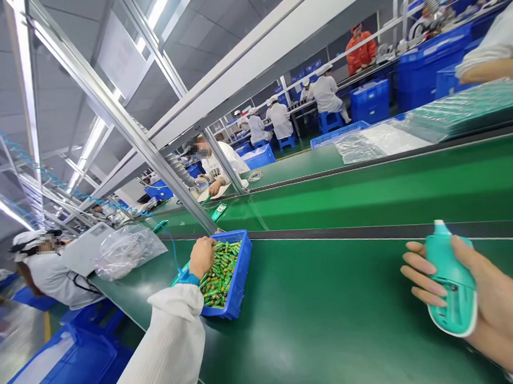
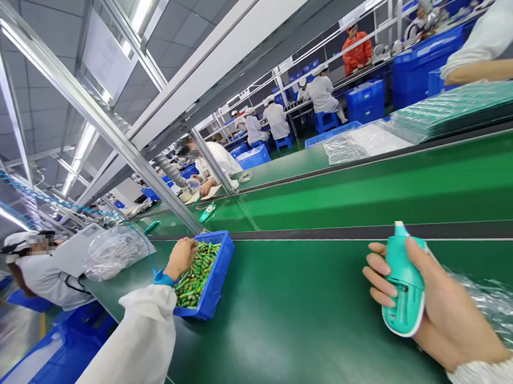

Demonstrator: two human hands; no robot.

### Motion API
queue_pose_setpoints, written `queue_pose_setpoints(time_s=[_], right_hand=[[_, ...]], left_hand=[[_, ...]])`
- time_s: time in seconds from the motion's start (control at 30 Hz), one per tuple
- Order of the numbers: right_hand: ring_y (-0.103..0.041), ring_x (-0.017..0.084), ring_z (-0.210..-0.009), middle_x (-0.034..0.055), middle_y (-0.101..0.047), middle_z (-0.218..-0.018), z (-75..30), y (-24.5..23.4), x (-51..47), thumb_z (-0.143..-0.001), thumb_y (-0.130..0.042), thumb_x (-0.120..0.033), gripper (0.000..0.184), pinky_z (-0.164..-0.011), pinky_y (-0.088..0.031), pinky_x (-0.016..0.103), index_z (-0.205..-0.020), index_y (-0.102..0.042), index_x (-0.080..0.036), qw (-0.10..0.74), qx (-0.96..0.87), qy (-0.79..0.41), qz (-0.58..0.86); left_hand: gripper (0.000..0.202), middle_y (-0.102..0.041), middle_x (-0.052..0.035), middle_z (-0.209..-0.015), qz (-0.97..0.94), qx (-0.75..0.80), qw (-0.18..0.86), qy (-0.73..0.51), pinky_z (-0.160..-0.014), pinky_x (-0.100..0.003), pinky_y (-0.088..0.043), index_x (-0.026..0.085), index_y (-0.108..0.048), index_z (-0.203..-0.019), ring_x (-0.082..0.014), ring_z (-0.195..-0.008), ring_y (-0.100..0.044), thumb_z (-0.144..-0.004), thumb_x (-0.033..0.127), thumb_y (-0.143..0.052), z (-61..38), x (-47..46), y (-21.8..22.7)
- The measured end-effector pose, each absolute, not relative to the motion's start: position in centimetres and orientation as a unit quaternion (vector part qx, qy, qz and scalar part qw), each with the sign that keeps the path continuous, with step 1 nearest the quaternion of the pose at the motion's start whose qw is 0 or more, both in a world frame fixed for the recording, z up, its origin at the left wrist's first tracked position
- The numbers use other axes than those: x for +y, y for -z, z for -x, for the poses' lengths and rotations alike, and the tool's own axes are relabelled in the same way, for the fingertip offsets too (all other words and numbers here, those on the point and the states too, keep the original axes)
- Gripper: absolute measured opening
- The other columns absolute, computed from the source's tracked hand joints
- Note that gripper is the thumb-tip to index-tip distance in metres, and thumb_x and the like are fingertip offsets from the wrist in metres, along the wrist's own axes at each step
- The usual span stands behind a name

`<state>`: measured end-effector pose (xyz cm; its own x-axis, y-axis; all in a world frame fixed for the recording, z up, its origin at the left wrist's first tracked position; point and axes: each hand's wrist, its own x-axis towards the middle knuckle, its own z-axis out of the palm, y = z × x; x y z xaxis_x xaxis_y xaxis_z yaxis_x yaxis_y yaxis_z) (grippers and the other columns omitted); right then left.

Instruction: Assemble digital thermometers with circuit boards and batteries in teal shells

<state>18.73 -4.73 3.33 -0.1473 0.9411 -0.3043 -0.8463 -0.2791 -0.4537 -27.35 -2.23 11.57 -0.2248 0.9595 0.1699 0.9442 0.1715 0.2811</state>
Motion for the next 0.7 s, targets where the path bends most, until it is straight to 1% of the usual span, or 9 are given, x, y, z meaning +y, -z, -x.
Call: queue_pose_setpoints(time_s=[0.07,0.1,0.2,0.3,0.37,0.47,0.53,0.6,0.7], right_hand=[[-0.037,0.007,-0.049,0.0044,-0.043,-0.071,-18.8,-3.3,-4.7,-0.086,-0.059,-0.049,0.028,-0.038,-0.032,0.028,-0.096,-0.067,-0.024,0.572,-0.116,-0.751,0.309],[-0.036,0.007,-0.049,0.0040,-0.043,-0.071,-18.8,-3.3,-4.6,-0.086,-0.057,-0.053,0.032,-0.038,-0.032,0.027,-0.095,-0.066,-0.024,0.571,-0.124,-0.745,0.322],[-0.034,0.007,-0.048,0.0022,-0.040,-0.071,-18.8,-3.0,-4.2,-0.086,-0.052,-0.059,0.039,-0.035,-0.029,0.024,-0.094,-0.064,-0.023,0.591,-0.129,-0.724,0.331],[-0.038,0.007,-0.053,0.0014,-0.043,-0.077,-18.7,-2.9,-4.0,-0.087,-0.052,-0.061,0.043,-0.036,-0.033,0.022,-0.099,-0.062,-0.020,0.600,-0.139,-0.725,0.307],[-0.040,0.007,-0.055,0.0008,-0.045,-0.079,-18.7,-2.8,-3.9,-0.087,-0.052,-0.061,0.046,-0.038,-0.034,0.020,-0.103,-0.061,-0.019,0.607,-0.141,-0.728,0.287],[-0.041,0.007,-0.057,0.0000,-0.046,-0.081,-18.8,-2.4,-3.6,-0.090,-0.049,-0.061,0.048,-0.040,-0.035,0.018,-0.108,-0.060,-0.018,0.616,-0.144,-0.726,0.269],[-0.042,0.007,-0.058,-0.0002,-0.046,-0.082,-18.9,-2.2,-3.5,-0.092,-0.046,-0.059,0.047,-0.041,-0.036,0.018,-0.110,-0.059,-0.017,0.620,-0.151,-0.723,0.265],[-0.042,0.007,-0.059,-0.0003,-0.046,-0.082,-18.9,-2.0,-3.5,-0.094,-0.044,-0.058,0.047,-0.041,-0.036,0.018,-0.110,-0.058,-0.016,0.622,-0.154,-0.721,0.262],[-0.044,0.007,-0.060,-0.0001,-0.047,-0.082,-18.8,-2.0,-3.4,-0.095,-0.042,-0.057,0.046,-0.042,-0.038,0.019,-0.109,-0.058,-0.016,0.624,-0.152,-0.720,0.262]], left_hand=[[0.024,-0.070,-0.0086,-0.108,-0.636,0.740,0.049,-0.213,-0.092,-0.042,-0.053,0.014,-0.067,-0.107,-0.0216,-0.099,-0.065,-0.091,0.032,-0.062,25.4,-1.9,-11.0],[0.023,-0.071,-0.0080,-0.104,-0.645,0.722,0.069,-0.240,-0.092,-0.040,-0.053,0.015,-0.068,-0.103,-0.0214,-0.097,-0.066,-0.090,0.031,-0.062,24.1,-1.8,-10.6],[0.028,-0.074,-0.0072,-0.101,-0.675,0.652,0.155,-0.310,-0.088,-0.034,-0.054,0.016,-0.068,-0.104,-0.0207,-0.094,-0.068,-0.087,0.036,-0.061,18.7,-1.3,-9.3],[0.034,-0.073,-0.0071,-0.098,-0.683,0.582,0.248,-0.364,-0.080,-0.030,-0.054,0.016,-0.068,-0.105,-0.0186,-0.089,-0.067,-0.087,0.043,-0.061,12.1,-1.1,-7.7],[0.034,-0.073,-0.0066,-0.094,-0.657,0.540,0.326,-0.413,-0.076,-0.027,-0.052,0.016,-0.069,-0.102,-0.0167,-0.084,-0.066,-0.084,0.044,-0.065,7.6,-1.1,-6.6],[0.034,-0.073,-0.0060,-0.089,-0.578,0.488,0.458,-0.467,-0.074,-0.026,-0.050,0.016,-0.071,-0.097,-0.0155,-0.081,-0.064,-0.077,0.043,-0.075,2.1,-1.4,-4.9],[0.034,-0.073,-0.0056,-0.088,-0.537,0.465,0.526,-0.468,-0.075,-0.025,-0.050,0.016,-0.072,-0.097,-0.0144,-0.081,-0.063,-0.076,0.043,-0.077,-0.3,-1.9,-3.8],[0.034,-0.071,-0.0043,-0.084,-0.512,0.452,0.570,-0.456,-0.074,-0.024,-0.049,0.016,-0.073,-0.098,-0.0127,-0.077,-0.061,-0.077,0.043,-0.077,-1.6,-2.4,-2.7],[0.032,-0.070,-0.0030,-0.082,-0.503,0.448,0.593,-0.441,-0.073,-0.024,-0.048,0.017,-0.073,-0.098,-0.0122,-0.075,-0.060,-0.077,0.041,-0.077,-2.2,-3.3,-1.6]])
